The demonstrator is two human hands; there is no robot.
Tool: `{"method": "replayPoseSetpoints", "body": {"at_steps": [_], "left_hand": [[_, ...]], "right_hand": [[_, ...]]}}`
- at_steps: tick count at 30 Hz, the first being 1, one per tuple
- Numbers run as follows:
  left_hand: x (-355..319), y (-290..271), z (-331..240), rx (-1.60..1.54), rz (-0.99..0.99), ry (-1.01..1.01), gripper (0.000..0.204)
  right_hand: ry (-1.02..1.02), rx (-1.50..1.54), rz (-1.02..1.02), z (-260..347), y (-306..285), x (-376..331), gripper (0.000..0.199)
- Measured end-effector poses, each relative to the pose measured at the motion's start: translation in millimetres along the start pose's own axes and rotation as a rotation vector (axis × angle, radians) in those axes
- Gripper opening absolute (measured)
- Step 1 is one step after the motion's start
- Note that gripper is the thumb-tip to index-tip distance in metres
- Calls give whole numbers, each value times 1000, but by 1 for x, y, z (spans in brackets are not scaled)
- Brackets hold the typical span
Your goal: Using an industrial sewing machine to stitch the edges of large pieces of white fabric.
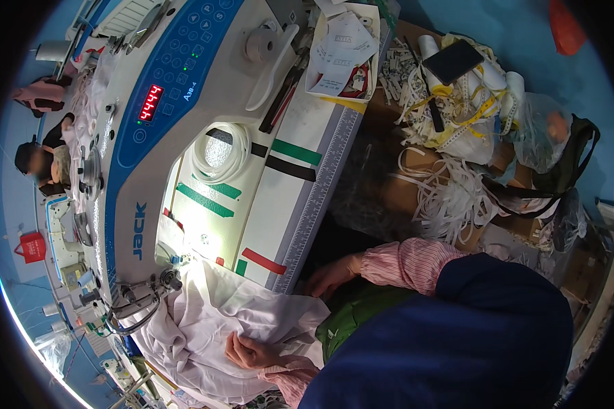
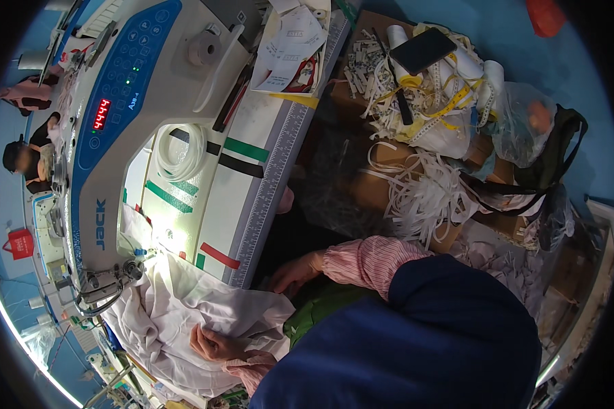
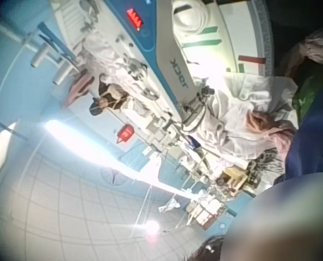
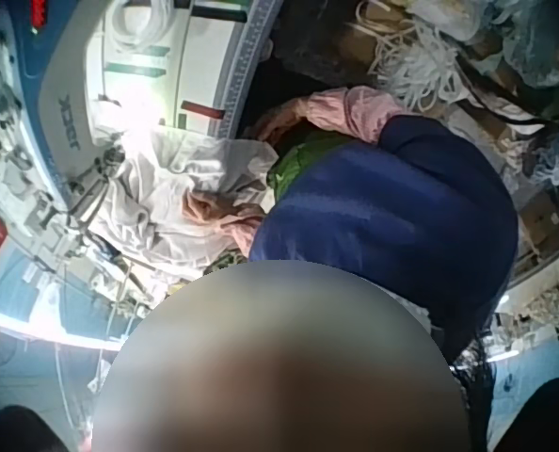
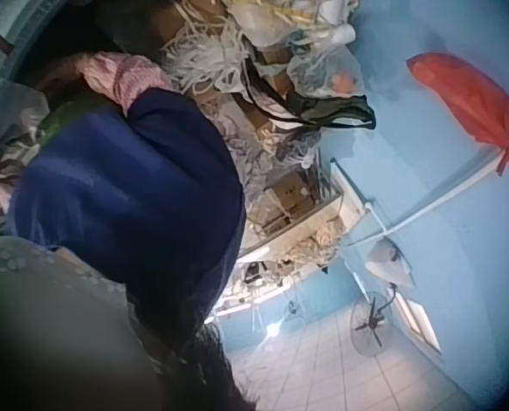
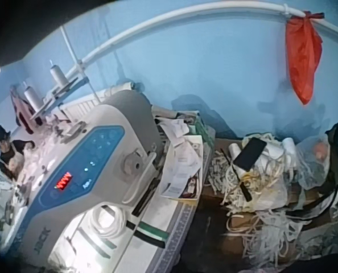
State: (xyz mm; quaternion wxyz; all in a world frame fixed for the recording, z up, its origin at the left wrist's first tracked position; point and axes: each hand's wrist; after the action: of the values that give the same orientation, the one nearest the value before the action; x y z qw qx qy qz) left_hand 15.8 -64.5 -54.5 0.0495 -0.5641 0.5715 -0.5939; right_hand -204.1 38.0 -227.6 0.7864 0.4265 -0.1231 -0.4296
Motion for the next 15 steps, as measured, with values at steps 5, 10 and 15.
{"method": "replayPoseSetpoints", "body": {"at_steps": [5, 10, 15], "left_hand": [[1, 0, -1, -9, -1, -3, 20], [0, 1, 4, -6, -6, 25, 20], [0, 1, 3, 5, -8, 31, 19]], "right_hand": [[13, 13, 2, -3, -2, 3, 42], [12, 8, -7, -5, -4, 4, 42], [6, -10, -14, -4, -3, 4, 43]]}}
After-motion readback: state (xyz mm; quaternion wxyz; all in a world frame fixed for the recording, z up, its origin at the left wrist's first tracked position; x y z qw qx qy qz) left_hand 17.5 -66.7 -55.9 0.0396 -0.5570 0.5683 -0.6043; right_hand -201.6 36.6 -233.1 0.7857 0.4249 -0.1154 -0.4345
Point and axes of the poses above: each hand's wrist, its own x-axis towards the middle knuckle, its own y-axis out of the palm, z = x × y, and after that the axes turned 6 degrees about -x, right-handed
